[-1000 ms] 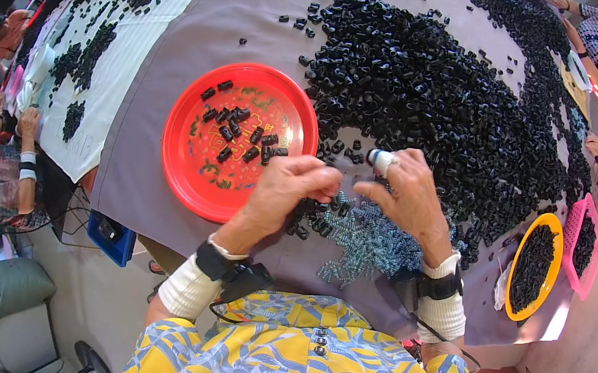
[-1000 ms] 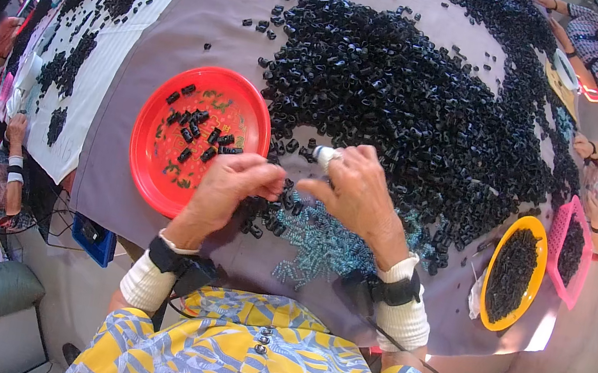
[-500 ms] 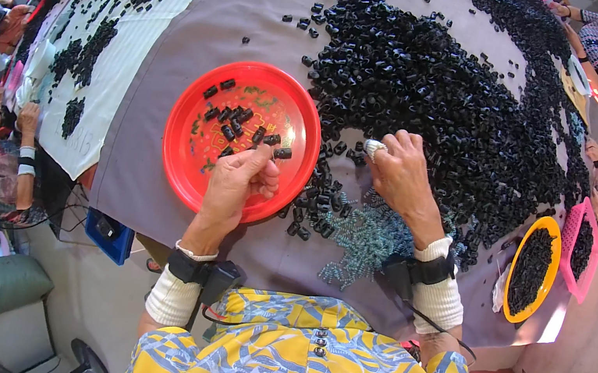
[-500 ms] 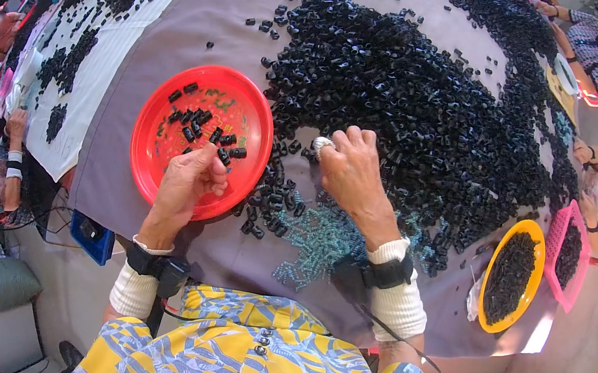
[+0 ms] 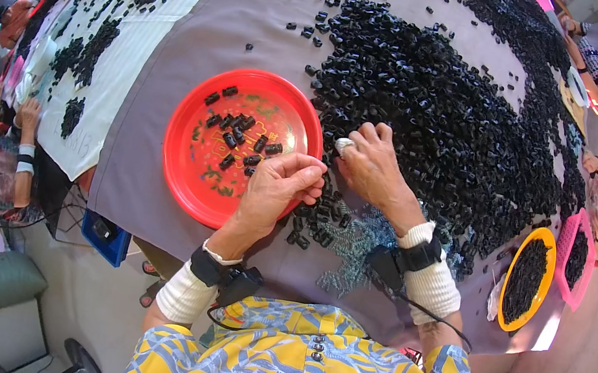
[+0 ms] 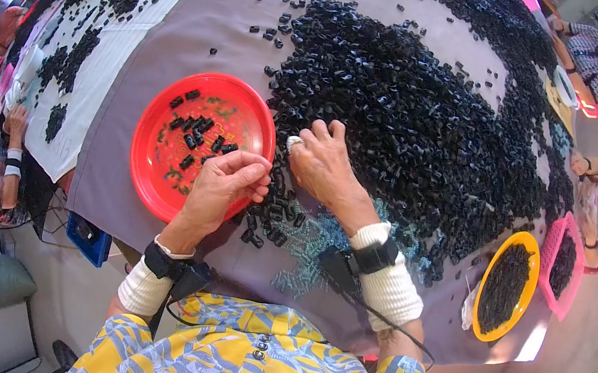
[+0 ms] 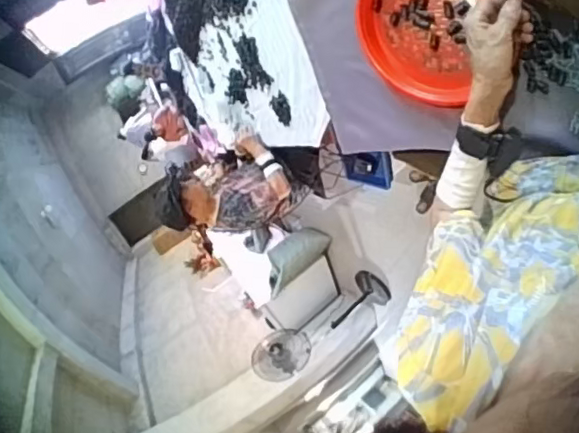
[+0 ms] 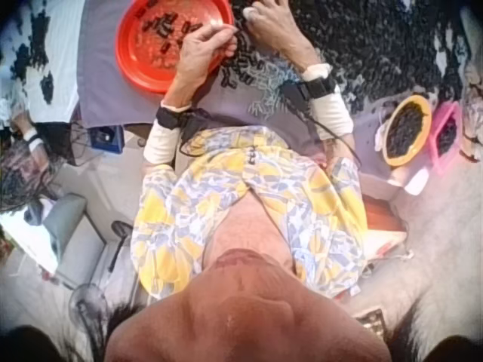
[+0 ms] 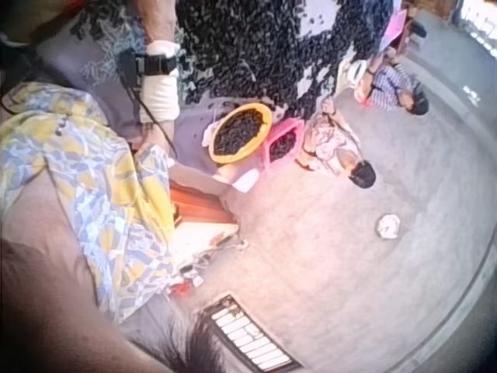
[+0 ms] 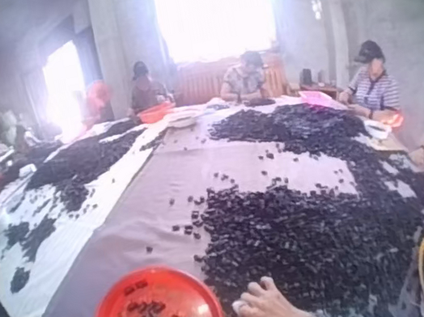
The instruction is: Manually assemble small black plastic components by joining two pieces together.
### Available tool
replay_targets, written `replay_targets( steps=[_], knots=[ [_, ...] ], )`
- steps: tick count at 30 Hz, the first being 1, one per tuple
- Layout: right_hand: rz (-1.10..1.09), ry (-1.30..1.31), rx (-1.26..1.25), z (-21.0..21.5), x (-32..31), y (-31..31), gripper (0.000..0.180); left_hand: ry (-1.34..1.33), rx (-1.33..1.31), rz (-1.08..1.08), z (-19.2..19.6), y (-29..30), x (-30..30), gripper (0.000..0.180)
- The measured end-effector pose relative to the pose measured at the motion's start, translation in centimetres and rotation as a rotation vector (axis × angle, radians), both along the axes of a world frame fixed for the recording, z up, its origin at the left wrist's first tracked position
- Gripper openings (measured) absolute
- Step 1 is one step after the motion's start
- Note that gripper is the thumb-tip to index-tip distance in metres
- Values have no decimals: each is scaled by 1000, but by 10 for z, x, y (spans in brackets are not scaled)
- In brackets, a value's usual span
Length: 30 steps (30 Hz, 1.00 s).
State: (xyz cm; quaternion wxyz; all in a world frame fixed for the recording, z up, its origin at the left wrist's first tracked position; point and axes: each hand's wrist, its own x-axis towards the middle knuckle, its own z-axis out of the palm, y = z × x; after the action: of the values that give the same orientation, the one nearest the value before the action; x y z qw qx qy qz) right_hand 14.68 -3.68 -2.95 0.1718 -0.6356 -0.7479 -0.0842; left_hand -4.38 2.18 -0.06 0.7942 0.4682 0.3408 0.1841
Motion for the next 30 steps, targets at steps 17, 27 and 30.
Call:
replay_targets(
  steps=[17,27,30],
  knots=[
    [-126,261,109,37,22,-48,12,-224,-129,-38,-5,2,18,21],
    [-124,33,-60,24,17,-49,14,-299,-172,-13,-12,6,9,20],
    [-105,31,-87,24,12,-55,16,-289,-185,9,-10,6,7,19]
  ],
)
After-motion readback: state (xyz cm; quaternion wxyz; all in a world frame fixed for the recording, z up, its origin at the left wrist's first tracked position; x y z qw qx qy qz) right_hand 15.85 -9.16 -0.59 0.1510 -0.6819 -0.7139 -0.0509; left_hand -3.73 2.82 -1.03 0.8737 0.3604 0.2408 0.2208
